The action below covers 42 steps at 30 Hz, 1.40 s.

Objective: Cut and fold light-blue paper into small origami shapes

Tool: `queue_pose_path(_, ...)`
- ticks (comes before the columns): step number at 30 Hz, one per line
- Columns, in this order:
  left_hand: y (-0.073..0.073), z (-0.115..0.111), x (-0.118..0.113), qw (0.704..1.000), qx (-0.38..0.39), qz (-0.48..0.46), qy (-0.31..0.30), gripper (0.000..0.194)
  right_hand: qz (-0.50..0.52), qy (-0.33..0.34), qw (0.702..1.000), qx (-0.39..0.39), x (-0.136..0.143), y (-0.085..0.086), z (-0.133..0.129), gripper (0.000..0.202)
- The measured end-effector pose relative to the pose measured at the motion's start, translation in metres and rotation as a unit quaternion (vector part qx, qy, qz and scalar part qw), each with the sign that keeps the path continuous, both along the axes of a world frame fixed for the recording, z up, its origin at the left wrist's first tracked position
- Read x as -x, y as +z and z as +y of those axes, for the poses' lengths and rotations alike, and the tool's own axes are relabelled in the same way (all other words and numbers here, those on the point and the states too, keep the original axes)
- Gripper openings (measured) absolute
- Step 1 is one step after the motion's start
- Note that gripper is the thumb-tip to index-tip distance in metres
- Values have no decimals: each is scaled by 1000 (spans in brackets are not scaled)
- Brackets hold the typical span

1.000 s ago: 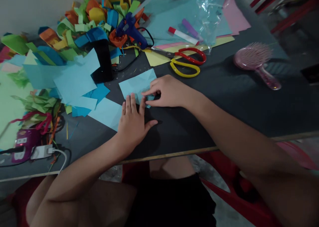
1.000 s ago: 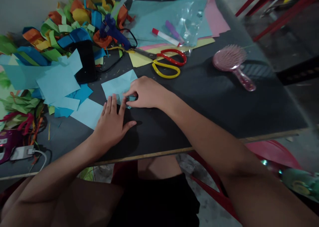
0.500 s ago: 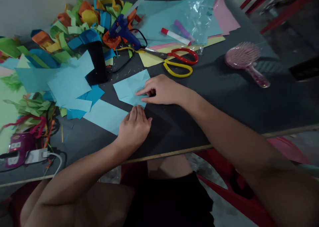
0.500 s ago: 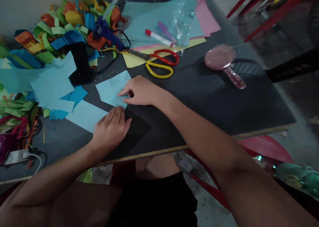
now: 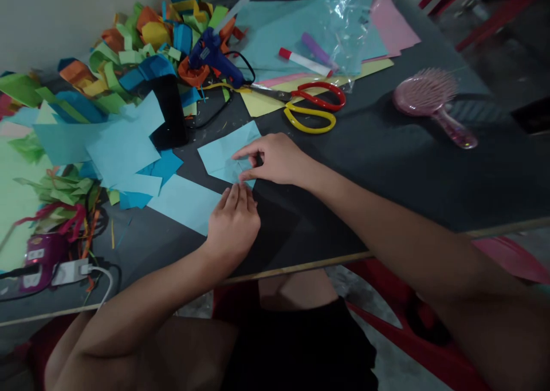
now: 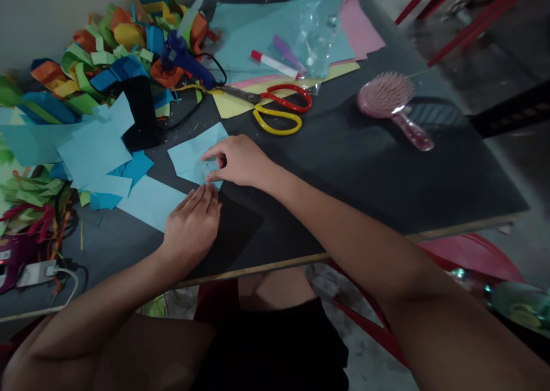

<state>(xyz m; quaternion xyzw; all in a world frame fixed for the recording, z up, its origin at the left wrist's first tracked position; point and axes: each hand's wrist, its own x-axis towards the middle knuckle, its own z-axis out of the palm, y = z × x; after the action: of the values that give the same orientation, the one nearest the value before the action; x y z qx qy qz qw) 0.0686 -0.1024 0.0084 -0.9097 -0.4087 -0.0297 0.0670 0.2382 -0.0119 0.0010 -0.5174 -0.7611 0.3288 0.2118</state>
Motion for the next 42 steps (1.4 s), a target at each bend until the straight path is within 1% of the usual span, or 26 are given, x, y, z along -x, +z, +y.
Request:
queue_pose_path(2, 1, -1, 0, 1000, 4, -17, 8, 39, 0, -2, 1000, -1, 0, -1, 0, 46)
queue_pose_path(4, 3, -4, -2, 999, 5, -23, 39, 39, 2, 0, 1000, -1, 1, -2, 0, 47)
queue_pose_path(9, 8, -8, -7, 994, 16, 19, 105, 43, -3, -9, 1000, 12, 2, -1, -1, 54)
queue_pose_path(12, 9, -3, -5, 990, 18, 27, 139, 45, -7, -11, 1000, 20, 3, 1, -1, 54)
queue_pose_path(15, 8, 6, -1, 988, 14, 36, 151, 44, -6, -13, 1000, 23, 3, 3, -2, 53)
queue_pose_path(18, 8, 15, 4, 979, 3, 43, 199, 42, -3, -12, 1000, 25, 3, 3, -2, 54)
queue_pose_path(20, 10, 19, 6, 975, 2, 47, 216, 40, -2, -9, 1000, 22, 3, 2, -2, 54)
queue_pose_path(22, 11, 21, 8, 977, -4, 38, 211, 41, -1, -8, 1000, 15, 2, 1, -2, 53)
queue_pose_path(24, 10, 22, 8, 981, -11, 8, 192, 42, 3, 0, 1000, 9, 1, 0, -1, 51)
queue_pose_path(27, 3, 23, 7, 990, 2, -28, 137, 44, 17, 25, 999, 14, -4, -1, 1, 47)
queue_pose_path(29, -3, 25, 6, 995, 15, -28, 93, 43, 31, 32, 999, 20, -7, -3, 4, 46)
queue_pose_path(31, -8, 25, 6, 998, 16, -24, 63, 44, 42, 28, 999, 18, -9, -5, 6, 46)
queue_pose_path(33, -8, 24, 6, 997, 8, -19, 68, 44, 45, 27, 999, 11, -10, -6, 6, 46)
queue_pose_path(36, -4, 21, 6, 995, 0, -6, 101, 45, 40, 27, 999, 8, -9, -6, 6, 44)
queue_pose_path(42, 0, 18, 6, 994, 38, 6, 105, 47, 36, 18, 999, 10, -8, -3, 4, 41)
